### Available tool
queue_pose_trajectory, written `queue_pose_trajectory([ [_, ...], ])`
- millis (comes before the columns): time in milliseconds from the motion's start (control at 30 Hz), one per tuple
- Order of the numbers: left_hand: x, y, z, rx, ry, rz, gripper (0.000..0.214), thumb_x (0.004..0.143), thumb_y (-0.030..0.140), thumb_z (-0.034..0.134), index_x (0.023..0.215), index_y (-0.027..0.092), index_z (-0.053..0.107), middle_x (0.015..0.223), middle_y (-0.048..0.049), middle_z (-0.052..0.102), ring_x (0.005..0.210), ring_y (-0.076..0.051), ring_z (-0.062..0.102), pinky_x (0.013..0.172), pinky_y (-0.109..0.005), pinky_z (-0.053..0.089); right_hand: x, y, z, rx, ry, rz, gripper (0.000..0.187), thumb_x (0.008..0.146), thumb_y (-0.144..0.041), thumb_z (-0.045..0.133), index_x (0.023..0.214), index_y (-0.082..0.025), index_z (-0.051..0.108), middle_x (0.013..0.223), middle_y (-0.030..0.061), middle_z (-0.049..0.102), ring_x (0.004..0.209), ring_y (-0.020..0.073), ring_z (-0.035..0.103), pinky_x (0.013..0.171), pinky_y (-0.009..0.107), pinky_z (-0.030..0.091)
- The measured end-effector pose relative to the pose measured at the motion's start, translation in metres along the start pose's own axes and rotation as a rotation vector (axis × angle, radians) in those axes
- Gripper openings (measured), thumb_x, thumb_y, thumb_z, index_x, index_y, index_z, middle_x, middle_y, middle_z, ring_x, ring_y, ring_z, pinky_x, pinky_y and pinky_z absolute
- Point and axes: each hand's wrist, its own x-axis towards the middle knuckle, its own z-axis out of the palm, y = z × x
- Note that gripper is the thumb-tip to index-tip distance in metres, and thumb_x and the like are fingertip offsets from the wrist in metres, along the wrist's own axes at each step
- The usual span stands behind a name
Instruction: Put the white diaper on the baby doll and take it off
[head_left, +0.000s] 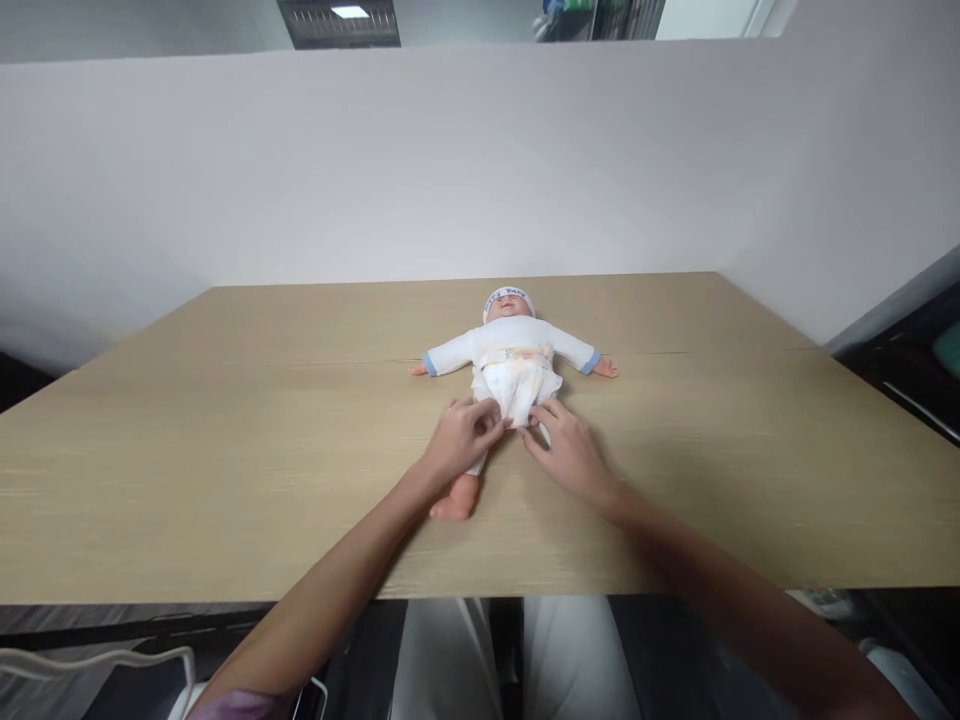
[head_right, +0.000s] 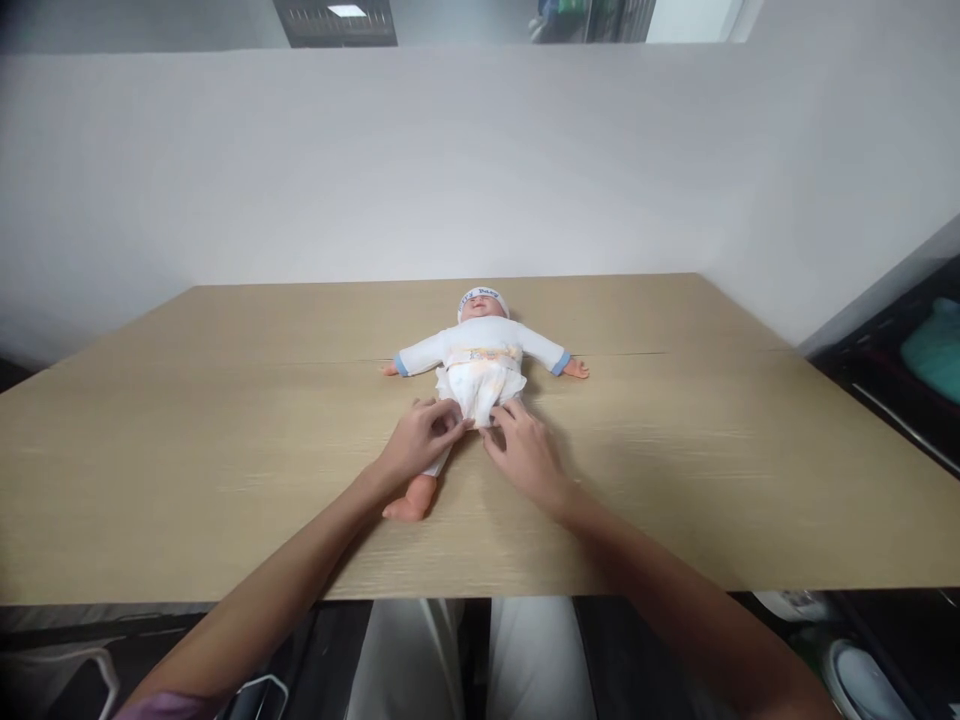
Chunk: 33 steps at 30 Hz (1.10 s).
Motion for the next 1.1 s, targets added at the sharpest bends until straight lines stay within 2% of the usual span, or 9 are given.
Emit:
queue_pose_trajectory([
  [67, -0.002, -0.002, 0.0, -0.015, 0.048, 0.052, 0.025, 0.104, 0.046, 0.068, 0.091, 0.024, 0.07, 0.102, -0.0074, 0.074, 0.101, -0.029, 0.066, 0.097, -0.043, 0.046, -0.004, 0.0, 0.002, 0.003, 0.015, -0.005, 0.014, 0.107, -0.033, 0.063, 0.115, -0.024, 0.071, 0.124, 0.0101, 0.071, 0.099, 0.0271, 0.071, 0.078, 0.036, 0.051],
  [133, -0.002, -0.004, 0.001, -0.036, 0.079, 0.079, 0.023, 0.105, 0.045, 0.068, 0.096, 0.024, 0.073, 0.122, -0.0107, 0.072, 0.116, -0.031, 0.063, 0.105, -0.046, 0.047, -0.007, -0.001, 0.003, 0.019, 0.026, -0.006, 0.018, 0.106, -0.034, 0.064, 0.12, -0.024, 0.07, 0.128, 0.0111, 0.069, 0.105, 0.0292, 0.071, 0.082, 0.039, 0.054],
  [267, -0.003, -0.004, 0.001, -0.046, 0.076, 0.086, 0.02, 0.106, 0.043, 0.066, 0.1, 0.025, 0.073, 0.135, -0.0105, 0.07, 0.12, -0.032, 0.061, 0.108, -0.048, 0.046, -0.008, -0.004, 0.002, 0.068, 0.036, -0.012, 0.022, 0.105, -0.035, 0.066, 0.125, -0.025, 0.068, 0.137, 0.0123, 0.067, 0.117, 0.0326, 0.07, 0.093, 0.046, 0.058],
  [400, -0.001, -0.001, 0.0, -0.084, 0.053, 0.076, 0.019, 0.105, 0.043, 0.067, 0.098, 0.025, 0.07, 0.129, -0.0099, 0.074, 0.116, -0.032, 0.061, 0.104, -0.047, 0.046, -0.01, -0.006, -0.001, 0.12, 0.033, -0.021, 0.023, 0.104, -0.034, 0.065, 0.125, -0.026, 0.067, 0.143, 0.0133, 0.066, 0.125, 0.0347, 0.068, 0.102, 0.05, 0.058],
  [500, 0.002, 0.002, -0.001, -0.109, 0.01, 0.074, 0.022, 0.106, 0.043, 0.064, 0.095, 0.025, 0.067, 0.111, -0.008, 0.075, 0.106, -0.03, 0.062, 0.101, -0.046, 0.045, -0.01, -0.006, 0.0, 0.129, 0.026, -0.031, 0.025, 0.103, -0.034, 0.065, 0.127, -0.025, 0.066, 0.144, 0.0143, 0.066, 0.127, 0.036, 0.066, 0.107, 0.053, 0.056],
  [600, 0.003, 0.002, -0.001, -0.118, -0.019, 0.059, 0.024, 0.106, 0.043, 0.062, 0.091, 0.025, 0.065, 0.094, -0.0052, 0.072, 0.097, -0.029, 0.059, 0.096, -0.044, 0.044, -0.008, -0.004, 0.002, 0.137, 0.022, -0.034, 0.026, 0.104, -0.036, 0.064, 0.126, -0.023, 0.064, 0.137, 0.0142, 0.071, 0.124, 0.036, 0.067, 0.108, 0.053, 0.054],
  [800, 0.002, -0.002, 0.006, -0.205, 0.046, -0.048, 0.022, 0.098, 0.044, 0.073, 0.094, 0.024, 0.063, 0.092, -0.0043, 0.064, 0.098, -0.028, 0.056, 0.088, -0.04, 0.046, -0.001, -0.001, 0.002, 0.172, 0.021, 0.012, 0.022, 0.103, -0.042, 0.065, 0.115, -0.024, 0.062, 0.12, 0.0115, 0.075, 0.112, 0.0325, 0.07, 0.096, 0.045, 0.055],
  [967, 0.005, -0.009, 0.013, -0.439, 0.088, -0.169, 0.041, 0.089, 0.049, 0.081, 0.094, 0.024, 0.049, 0.09, 0.0004, 0.058, 0.087, -0.021, 0.055, 0.081, -0.034, 0.045, 0.002, 0.002, 0.002, 0.268, 0.052, 0.148, 0.029, 0.097, -0.045, 0.069, 0.116, -0.025, 0.058, 0.108, 0.0083, 0.078, 0.087, 0.0267, 0.073, 0.074, 0.037, 0.053],
  [1100, 0.007, -0.014, 0.019, -0.57, 0.119, -0.227, 0.051, 0.085, 0.051, 0.086, 0.098, 0.025, 0.045, 0.092, 0.002, 0.057, 0.086, -0.018, 0.057, 0.079, -0.031, 0.046, 0.005, 0.01, 0.0, 0.415, 0.128, 0.209, 0.04, 0.092, -0.045, 0.072, 0.12, -0.025, 0.051, 0.111, 0.0075, 0.079, 0.082, 0.0252, 0.074, 0.071, 0.036, 0.052],
])
